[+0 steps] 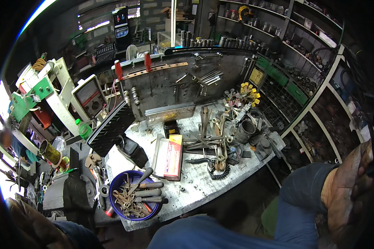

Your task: The person disassembles a mechanical part using a socket wrench and pliers, then reassembles it. They handle various small components and tools on a cluttered workbench in a workshop.

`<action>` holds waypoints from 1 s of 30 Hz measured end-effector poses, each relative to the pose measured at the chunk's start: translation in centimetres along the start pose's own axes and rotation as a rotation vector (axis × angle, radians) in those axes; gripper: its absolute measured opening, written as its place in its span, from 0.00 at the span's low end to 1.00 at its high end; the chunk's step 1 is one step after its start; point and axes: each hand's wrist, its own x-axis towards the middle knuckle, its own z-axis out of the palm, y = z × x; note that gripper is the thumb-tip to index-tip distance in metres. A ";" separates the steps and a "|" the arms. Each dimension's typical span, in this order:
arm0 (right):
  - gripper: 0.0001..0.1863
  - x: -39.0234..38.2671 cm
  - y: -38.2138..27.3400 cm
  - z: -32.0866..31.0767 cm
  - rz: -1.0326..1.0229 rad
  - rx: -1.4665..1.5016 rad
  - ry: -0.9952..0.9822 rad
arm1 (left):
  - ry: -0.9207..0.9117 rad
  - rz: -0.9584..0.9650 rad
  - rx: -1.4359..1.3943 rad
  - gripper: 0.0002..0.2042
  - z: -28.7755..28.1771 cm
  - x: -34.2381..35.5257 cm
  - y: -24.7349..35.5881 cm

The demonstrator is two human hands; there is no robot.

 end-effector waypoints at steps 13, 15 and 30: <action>0.15 0.0 1.4 -1.6 -0.032 -0.095 -0.005 | 0.018 0.031 -0.033 0.09 2.9 0.5 -3.0; 0.16 -0.1 1.7 -1.8 -0.032 -0.106 -0.002 | 0.023 0.030 -0.034 0.09 3.4 0.6 -3.5; 0.15 -5.4 10.1 -0.2 0.077 -0.206 0.326 | 0.068 -0.350 0.324 0.13 4.5 -5.7 -8.1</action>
